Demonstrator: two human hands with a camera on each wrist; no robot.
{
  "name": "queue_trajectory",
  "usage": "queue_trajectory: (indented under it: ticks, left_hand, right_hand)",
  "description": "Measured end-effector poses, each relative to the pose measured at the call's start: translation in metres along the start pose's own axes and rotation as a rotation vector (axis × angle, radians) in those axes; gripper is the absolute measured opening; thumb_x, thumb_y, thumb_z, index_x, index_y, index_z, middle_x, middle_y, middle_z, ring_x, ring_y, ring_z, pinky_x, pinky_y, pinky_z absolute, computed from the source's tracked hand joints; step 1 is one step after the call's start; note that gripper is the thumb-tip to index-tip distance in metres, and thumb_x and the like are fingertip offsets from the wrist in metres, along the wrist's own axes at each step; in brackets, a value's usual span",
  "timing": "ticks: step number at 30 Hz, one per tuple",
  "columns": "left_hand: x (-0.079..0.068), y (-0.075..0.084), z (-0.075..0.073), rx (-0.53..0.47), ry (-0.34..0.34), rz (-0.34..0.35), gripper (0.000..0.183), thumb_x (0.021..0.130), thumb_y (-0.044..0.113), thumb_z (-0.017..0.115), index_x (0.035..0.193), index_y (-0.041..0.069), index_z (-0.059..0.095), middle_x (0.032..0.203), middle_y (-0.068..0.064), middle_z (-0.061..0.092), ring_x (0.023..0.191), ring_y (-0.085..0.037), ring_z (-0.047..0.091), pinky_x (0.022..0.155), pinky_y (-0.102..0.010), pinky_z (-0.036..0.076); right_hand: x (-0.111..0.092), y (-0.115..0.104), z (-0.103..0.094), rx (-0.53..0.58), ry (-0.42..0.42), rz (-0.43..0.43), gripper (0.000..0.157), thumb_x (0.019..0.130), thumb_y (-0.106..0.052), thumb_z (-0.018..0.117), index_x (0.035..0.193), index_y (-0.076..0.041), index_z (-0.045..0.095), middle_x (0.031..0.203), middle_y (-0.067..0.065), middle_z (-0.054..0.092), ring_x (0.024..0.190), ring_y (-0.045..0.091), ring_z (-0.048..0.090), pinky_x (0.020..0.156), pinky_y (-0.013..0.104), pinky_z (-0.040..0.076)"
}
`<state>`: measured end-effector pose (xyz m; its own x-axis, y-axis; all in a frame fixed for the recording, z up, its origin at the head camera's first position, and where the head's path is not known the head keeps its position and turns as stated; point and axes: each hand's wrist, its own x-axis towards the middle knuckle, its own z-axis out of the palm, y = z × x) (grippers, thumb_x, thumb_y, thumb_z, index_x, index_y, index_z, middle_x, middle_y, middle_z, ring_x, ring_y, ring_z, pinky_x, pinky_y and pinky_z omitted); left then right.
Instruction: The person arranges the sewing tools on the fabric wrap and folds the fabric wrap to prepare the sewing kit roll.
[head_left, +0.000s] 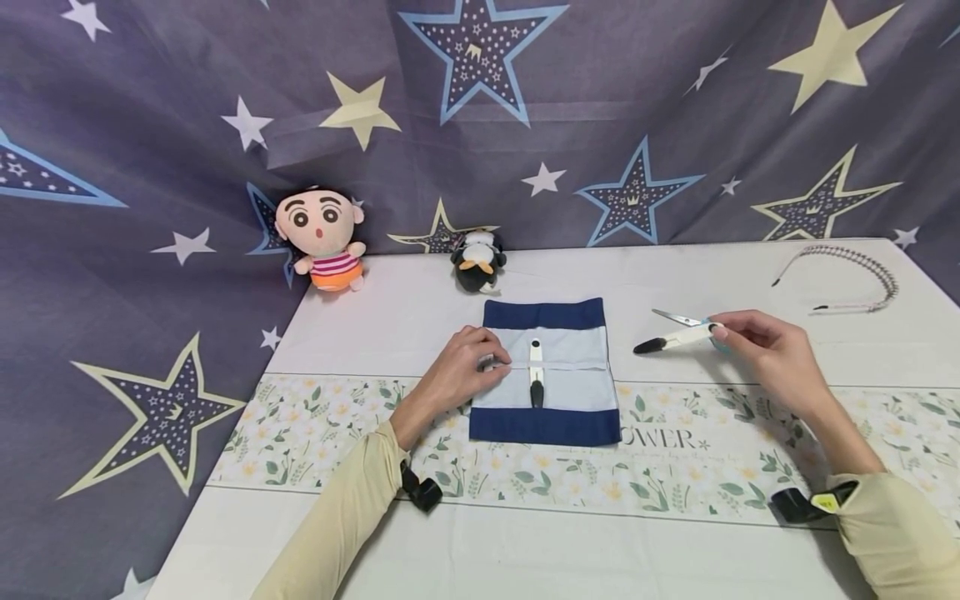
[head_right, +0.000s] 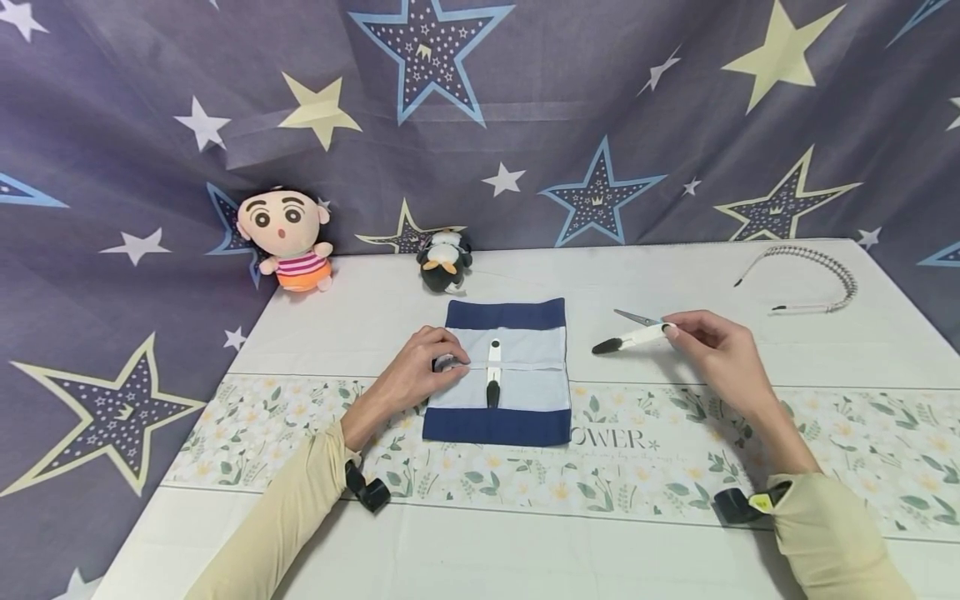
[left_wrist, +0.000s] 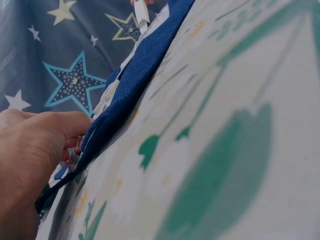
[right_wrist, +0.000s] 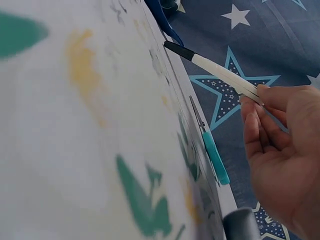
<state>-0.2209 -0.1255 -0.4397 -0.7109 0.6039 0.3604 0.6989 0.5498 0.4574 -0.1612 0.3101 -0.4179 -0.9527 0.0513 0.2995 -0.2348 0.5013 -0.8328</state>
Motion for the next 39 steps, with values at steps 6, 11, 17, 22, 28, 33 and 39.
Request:
queue_trajectory:
  ticks: [6,11,17,22,28,33,39]
  left_hand:
    - [0.0,-0.001,0.0,0.002,0.002,0.008,0.006,0.094,0.015,0.079,0.099,0.012,0.08,0.103,-0.002,0.067,0.1,-0.023,0.057,0.092,-0.042,0.047]
    - [0.0,-0.002,0.0,0.011,0.001,0.017,0.006,0.094,0.015,0.078,0.099,0.012,0.08,0.103,-0.003,0.067,0.1,-0.023,0.058,0.093,-0.042,0.046]
    - [0.001,-0.001,0.0,0.014,-0.003,0.027,0.006,0.094,0.015,0.078,0.099,0.011,0.08,0.102,-0.003,0.067,0.099,-0.022,0.058,0.092,-0.04,0.047]
    - [0.002,0.001,-0.001,0.027,-0.011,0.036,0.007,0.096,0.015,0.076,0.1,0.011,0.079,0.102,-0.002,0.067,0.098,-0.021,0.058,0.091,-0.039,0.047]
    - [0.002,0.0,-0.001,0.034,-0.007,0.045,0.007,0.095,0.016,0.077,0.1,0.011,0.079,0.102,-0.002,0.068,0.097,-0.021,0.058,0.09,-0.038,0.047]
    - [0.003,-0.001,0.0,0.03,-0.002,0.051,0.007,0.095,0.016,0.076,0.099,0.011,0.079,0.103,-0.002,0.068,0.097,-0.022,0.059,0.09,-0.039,0.047]
    - [0.003,0.0,0.0,0.024,-0.012,0.039,0.008,0.095,0.018,0.076,0.1,0.012,0.079,0.103,-0.002,0.069,0.098,-0.022,0.059,0.091,-0.039,0.047]
  right_hand:
    - [0.009,-0.003,0.002,0.049,-0.013,0.041,0.032,0.103,-0.023,0.069,0.123,0.001,0.07,0.103,-0.018,0.072,0.095,-0.002,0.065,0.081,0.009,0.046]
    - [0.018,-0.008,0.013,0.146,-0.034,0.036,0.031,0.103,-0.017,0.068,0.125,0.004,0.069,0.101,-0.015,0.072,0.092,0.002,0.068,0.081,0.014,0.049]
    - [0.031,-0.015,0.034,0.259,-0.084,-0.002,0.028,0.103,-0.01,0.067,0.124,0.008,0.068,0.101,-0.009,0.074,0.09,0.005,0.069,0.083,0.016,0.052]
    - [0.038,-0.022,0.049,0.36,-0.13,-0.032,0.025,0.101,-0.006,0.067,0.121,0.009,0.069,0.099,-0.002,0.075,0.089,0.007,0.068,0.082,0.017,0.053]
    - [0.047,-0.03,0.069,0.365,-0.169,-0.057,0.028,0.103,-0.006,0.065,0.123,0.013,0.067,0.1,-0.003,0.074,0.091,0.007,0.068,0.085,0.019,0.054]
    - [0.055,-0.037,0.084,0.371,-0.19,-0.049,0.028,0.102,-0.004,0.064,0.124,0.014,0.066,0.101,-0.005,0.074,0.091,0.006,0.068,0.085,0.02,0.054]
    - [0.062,-0.044,0.097,0.377,-0.214,-0.062,0.027,0.102,-0.004,0.065,0.124,0.011,0.068,0.1,-0.001,0.075,0.091,0.012,0.07,0.086,0.024,0.056]
